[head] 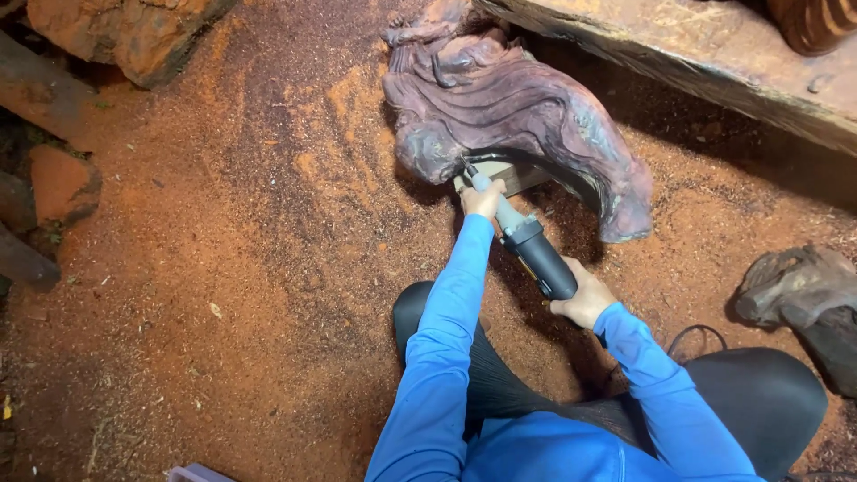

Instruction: Carving and refining a wooden statue using a power rotary tool in a workshop

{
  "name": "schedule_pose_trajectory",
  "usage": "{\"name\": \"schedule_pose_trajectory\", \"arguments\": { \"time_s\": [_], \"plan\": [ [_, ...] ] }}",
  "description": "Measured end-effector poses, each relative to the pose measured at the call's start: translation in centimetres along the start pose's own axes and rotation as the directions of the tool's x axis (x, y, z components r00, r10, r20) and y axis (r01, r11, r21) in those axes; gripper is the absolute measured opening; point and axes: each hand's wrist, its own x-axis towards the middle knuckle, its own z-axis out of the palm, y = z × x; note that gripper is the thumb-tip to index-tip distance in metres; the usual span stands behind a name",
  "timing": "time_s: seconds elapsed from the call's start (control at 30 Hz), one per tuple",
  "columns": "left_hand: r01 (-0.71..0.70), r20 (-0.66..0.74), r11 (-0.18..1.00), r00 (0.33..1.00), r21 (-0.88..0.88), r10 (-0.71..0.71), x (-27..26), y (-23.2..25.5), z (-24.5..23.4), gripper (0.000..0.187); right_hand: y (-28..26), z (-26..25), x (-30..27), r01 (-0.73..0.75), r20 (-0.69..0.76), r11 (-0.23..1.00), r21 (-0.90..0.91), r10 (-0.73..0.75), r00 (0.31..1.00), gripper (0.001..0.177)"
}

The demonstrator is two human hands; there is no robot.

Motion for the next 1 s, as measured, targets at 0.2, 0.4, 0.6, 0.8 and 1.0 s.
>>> {"name": "schedule_pose_trajectory", "arguments": {
  "time_s": [0.2, 0.4, 0.6, 0.8, 1.0],
  "plan": [
    [0.011, -0.009, 1.000, 1.000, -0.023, -0.011, -1.6, 0.2, 0.1, 0.096, -1.0, -0.6, -1.7, -0.002, 0.027, 1.000, -0.028, 0.003, 1.000, 0.102],
    [0.015, -0.060, 0.997, 0.998, -0.074, -0.020, -0.5, -0.8, -0.2, 0.087, -2.0, -0.4, -2.3, 0.010, 0.037, 1.000, -0.014, -0.010, 0.999, 0.101],
    [0.013, -0.081, 0.998, 0.997, -0.055, -0.017, -0.9, -0.2, -0.4, 0.086, -1.5, 0.8, -1.4, -0.013, 0.041, 1.000, -0.015, 0.014, 0.999, 0.102],
    [-0.002, -0.089, 0.998, 0.996, 0.065, 0.008, -1.9, 1.3, -0.7, 0.088, -0.4, 1.9, -0.4, -0.022, 0.052, 1.000, 0.017, 0.021, 0.998, 0.101],
    [0.003, -0.116, 1.000, 0.993, -0.025, -0.005, -0.1, -1.0, -0.7, 0.089, -1.4, 1.7, -0.8, -0.011, 0.068, 1.000, 0.024, 0.010, 0.998, 0.100]
  ]
}}
